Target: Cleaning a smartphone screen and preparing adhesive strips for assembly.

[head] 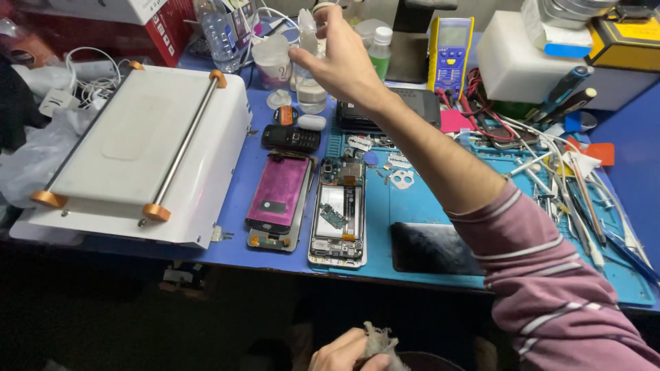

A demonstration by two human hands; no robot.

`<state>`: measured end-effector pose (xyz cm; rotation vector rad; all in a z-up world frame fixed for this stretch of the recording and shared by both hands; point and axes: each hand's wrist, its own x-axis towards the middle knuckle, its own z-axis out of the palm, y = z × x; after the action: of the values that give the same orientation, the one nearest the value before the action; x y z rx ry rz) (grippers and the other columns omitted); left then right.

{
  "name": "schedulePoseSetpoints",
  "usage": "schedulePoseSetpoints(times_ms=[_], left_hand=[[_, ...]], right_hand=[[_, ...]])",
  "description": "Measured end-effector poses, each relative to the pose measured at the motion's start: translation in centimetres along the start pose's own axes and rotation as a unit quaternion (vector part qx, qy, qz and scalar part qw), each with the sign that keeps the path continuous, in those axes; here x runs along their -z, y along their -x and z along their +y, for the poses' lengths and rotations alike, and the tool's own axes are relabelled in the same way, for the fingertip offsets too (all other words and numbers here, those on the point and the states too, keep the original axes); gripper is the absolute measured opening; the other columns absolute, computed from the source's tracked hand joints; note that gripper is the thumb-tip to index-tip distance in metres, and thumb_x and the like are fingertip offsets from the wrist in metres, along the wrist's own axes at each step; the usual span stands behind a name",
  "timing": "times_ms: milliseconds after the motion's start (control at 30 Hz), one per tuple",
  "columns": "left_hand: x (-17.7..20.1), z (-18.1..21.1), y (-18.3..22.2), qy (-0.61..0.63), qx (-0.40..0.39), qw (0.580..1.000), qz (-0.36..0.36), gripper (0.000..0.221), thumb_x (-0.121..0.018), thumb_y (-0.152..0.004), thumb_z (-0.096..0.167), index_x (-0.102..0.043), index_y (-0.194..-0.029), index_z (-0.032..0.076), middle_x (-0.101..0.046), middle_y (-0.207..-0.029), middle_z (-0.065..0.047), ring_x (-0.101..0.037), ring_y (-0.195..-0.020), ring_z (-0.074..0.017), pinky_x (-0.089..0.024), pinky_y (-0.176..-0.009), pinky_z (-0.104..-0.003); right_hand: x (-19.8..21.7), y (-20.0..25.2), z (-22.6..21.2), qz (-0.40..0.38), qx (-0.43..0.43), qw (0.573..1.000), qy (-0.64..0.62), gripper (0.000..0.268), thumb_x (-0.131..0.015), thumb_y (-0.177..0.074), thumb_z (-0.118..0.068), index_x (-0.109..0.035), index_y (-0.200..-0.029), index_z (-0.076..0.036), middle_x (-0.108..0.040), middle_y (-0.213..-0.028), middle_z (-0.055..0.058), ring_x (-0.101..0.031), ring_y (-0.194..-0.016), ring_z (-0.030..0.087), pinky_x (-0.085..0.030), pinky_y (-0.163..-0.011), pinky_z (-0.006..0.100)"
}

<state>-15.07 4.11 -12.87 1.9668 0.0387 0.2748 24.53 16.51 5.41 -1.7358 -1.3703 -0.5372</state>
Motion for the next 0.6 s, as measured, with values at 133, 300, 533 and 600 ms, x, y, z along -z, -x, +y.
schedulePoseSetpoints(times_ms=[133,300,533,600], left_hand=[[-1.0,-3.2,1.6,-0.001,0.151,0.987,-0.045,0.034,-0.082,-0.088,0.041,-0.079,-0.098,0.008,-0.065,-0.085,-0.009,-0.076,-0.075,-0.022,-0.062,-0.071,-0.034],[-0.4,-3.4,2.0,-0.014,0.095,0.995,-0.013,0.029,-0.079,-0.089,0.035,-0.078,-0.098,0.008,-0.077,-0.086,-0.01,-0.081,-0.081,-0.0212,-0.062,-0.075,-0.033],[4.9,2.6,2.1,-0.011,0.003,0.99,0.137,0.019,-0.073,-0.091,0.008,-0.074,-0.108,0.001,-0.078,-0.09,-0.019,-0.079,-0.085,-0.0351,-0.062,-0.069,-0.04],[6.6,4.6,2.1,-0.013,0.0,0.987,0.161,0.014,-0.072,-0.091,0.007,-0.071,-0.103,0.0,-0.075,-0.086,-0.018,-0.077,-0.08,-0.0352,-0.06,-0.066,-0.04]], right_hand=[[-1.6,-1.2,-0.3,-0.037,-0.14,0.989,0.019,0.057,-0.084,-0.085,-0.033,-0.056,-0.121,0.001,-0.074,-0.11,0.016,-0.073,-0.105,0.031,-0.056,-0.093,0.042],[-1.9,-1.3,0.1,-0.054,-0.159,0.985,0.037,0.041,-0.082,-0.085,-0.031,-0.067,-0.113,-0.004,-0.075,-0.105,0.015,-0.074,-0.099,0.03,-0.056,-0.088,0.043],[2.7,0.4,-0.7,0.014,0.034,0.999,0.034,0.01,-0.067,-0.106,-0.009,-0.066,-0.102,0.001,-0.063,-0.082,0.015,-0.061,-0.071,0.026,-0.051,-0.062,0.04],[7.4,3.1,1.3,0.003,0.047,0.996,0.079,0.013,-0.064,-0.108,-0.006,-0.063,-0.098,0.002,-0.055,-0.076,0.015,-0.054,-0.067,0.025,-0.044,-0.059,0.041]])
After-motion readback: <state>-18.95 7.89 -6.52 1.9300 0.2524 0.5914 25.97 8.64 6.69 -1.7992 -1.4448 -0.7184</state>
